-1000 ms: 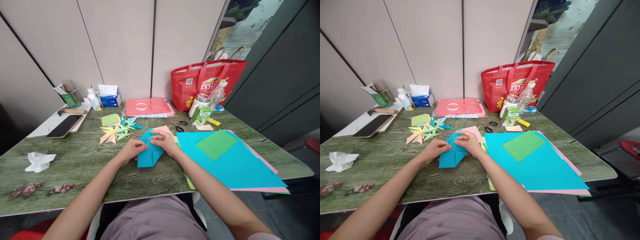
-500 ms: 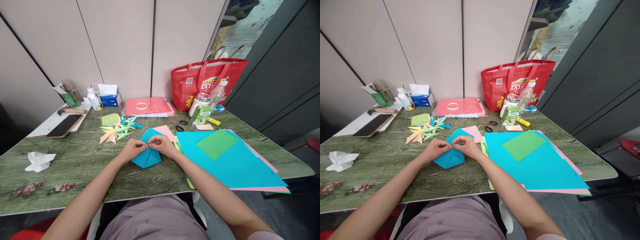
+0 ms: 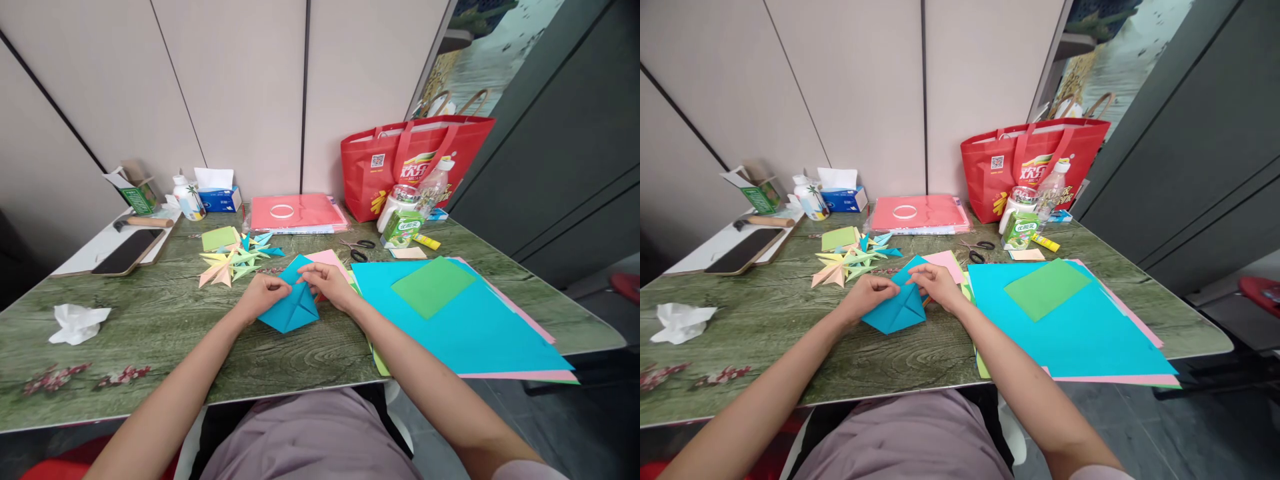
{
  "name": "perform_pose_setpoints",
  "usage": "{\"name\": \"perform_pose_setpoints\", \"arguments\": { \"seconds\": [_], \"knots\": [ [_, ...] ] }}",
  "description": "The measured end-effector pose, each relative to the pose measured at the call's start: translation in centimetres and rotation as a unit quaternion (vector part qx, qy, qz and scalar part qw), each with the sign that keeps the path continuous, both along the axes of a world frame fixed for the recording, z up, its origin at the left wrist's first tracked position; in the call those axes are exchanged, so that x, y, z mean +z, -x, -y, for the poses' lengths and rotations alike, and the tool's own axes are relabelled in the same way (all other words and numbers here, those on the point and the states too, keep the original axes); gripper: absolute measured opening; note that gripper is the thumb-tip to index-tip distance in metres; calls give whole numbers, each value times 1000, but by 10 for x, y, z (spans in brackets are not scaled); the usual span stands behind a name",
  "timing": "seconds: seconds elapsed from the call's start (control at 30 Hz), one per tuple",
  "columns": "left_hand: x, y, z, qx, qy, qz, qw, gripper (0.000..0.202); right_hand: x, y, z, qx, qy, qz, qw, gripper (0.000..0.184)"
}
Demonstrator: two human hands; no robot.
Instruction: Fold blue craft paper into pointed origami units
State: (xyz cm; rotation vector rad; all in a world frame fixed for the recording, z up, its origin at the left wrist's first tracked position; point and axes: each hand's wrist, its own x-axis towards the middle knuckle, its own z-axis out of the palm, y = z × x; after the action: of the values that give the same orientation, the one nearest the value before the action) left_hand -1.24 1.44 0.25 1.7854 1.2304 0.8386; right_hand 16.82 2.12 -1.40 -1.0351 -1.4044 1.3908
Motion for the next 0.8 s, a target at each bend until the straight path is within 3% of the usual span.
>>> {"name": "perform_pose_setpoints", "arguments": {
  "seconds": [0.33,0.57,0.8],
  "knots": [
    [1,-1,1,-9,-2,-5,1000,20,-9,-4,-4,31,-3,0,1000,33],
    [-1,-2,1,-3,7,-10,1000,24,-7,-2,-4,1,3,6,1000,36],
    [-5,-5,3,-8,3,6,1000,22,-9,1,0,31,-25,43,998,36]
  ]
}}
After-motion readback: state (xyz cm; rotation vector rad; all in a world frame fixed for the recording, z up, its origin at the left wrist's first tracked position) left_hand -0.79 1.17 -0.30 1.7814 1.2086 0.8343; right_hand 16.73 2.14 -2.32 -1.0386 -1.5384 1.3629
